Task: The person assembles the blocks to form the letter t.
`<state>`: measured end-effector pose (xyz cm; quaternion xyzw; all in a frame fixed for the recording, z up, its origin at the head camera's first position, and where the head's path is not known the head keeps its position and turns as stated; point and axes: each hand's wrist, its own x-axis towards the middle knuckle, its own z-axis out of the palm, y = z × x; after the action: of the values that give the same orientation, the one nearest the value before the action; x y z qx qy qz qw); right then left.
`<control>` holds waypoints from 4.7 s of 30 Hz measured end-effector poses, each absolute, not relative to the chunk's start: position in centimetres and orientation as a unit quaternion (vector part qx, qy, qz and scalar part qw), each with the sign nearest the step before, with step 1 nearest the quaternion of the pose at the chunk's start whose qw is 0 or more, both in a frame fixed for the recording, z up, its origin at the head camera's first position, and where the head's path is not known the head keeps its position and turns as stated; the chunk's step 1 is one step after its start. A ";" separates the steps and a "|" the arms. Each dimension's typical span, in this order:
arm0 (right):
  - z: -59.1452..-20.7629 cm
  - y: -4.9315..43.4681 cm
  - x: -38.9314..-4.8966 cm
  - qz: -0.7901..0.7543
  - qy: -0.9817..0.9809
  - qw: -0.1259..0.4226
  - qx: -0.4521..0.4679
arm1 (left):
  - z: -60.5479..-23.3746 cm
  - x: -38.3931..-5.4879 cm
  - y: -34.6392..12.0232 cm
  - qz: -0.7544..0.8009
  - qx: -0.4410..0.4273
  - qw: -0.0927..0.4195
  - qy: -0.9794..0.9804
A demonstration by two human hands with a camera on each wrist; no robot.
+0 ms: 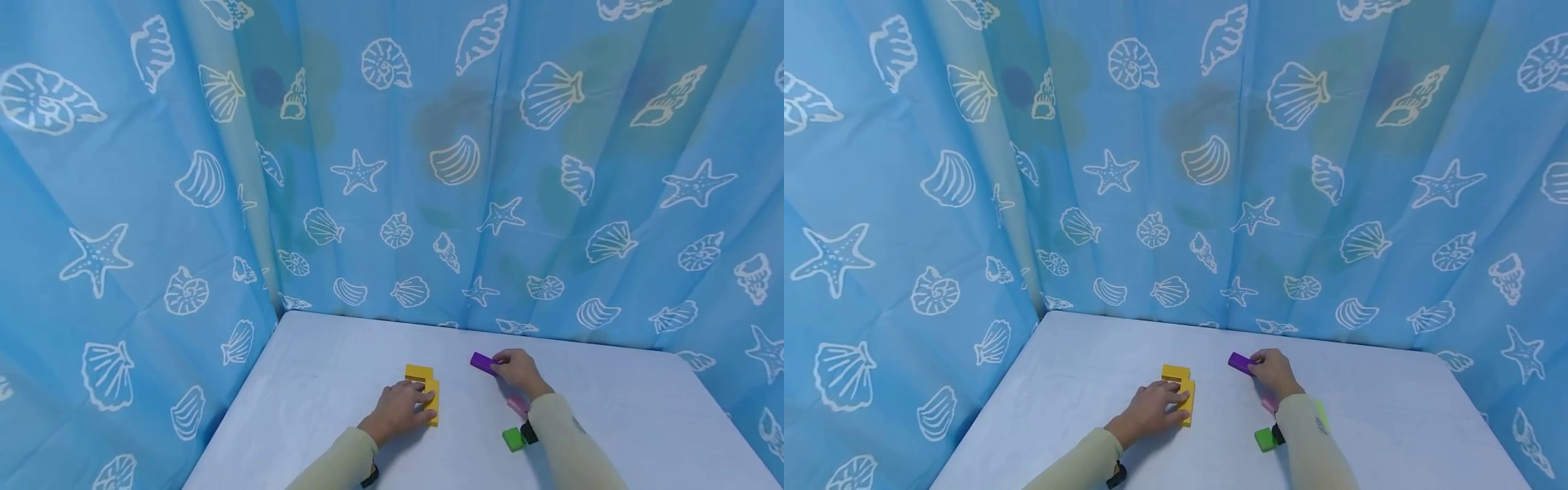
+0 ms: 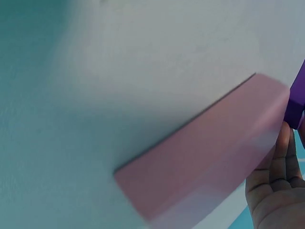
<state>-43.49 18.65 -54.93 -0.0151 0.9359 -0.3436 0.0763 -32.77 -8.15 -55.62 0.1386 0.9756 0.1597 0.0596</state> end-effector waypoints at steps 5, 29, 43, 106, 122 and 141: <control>-55.3 18.3 -43.9 -0.338 0.938 0.074 -0.026 | -55.7 -32.9 -8.0 0.166 0.125 0.067 0.976; -55.2 16.0 -43.4 -0.353 0.931 0.081 -0.033 | -56.1 -32.9 -8.0 0.173 0.121 0.069 0.975; -55.1 14.9 -43.2 -0.357 0.929 0.097 -0.031 | -55.8 -32.8 -8.1 0.164 0.124 0.063 0.977; -55.0 11.4 -41.6 -0.318 0.941 0.101 -0.061 | -55.9 -32.6 -7.8 0.174 0.115 0.056 0.976; -54.8 11.4 -41.1 -0.332 0.936 0.101 -0.060 | -56.1 -32.8 -8.1 0.173 0.128 0.052 0.975; -55.6 11.4 -41.5 -0.342 0.933 0.101 -0.041 | -56.2 -32.8 -8.0 0.170 0.127 0.052 0.976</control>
<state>-41.54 11.37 -55.56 -0.0411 0.9335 -0.3417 0.1011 -32.85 -7.97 -56.21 0.1266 0.9759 0.1699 0.0516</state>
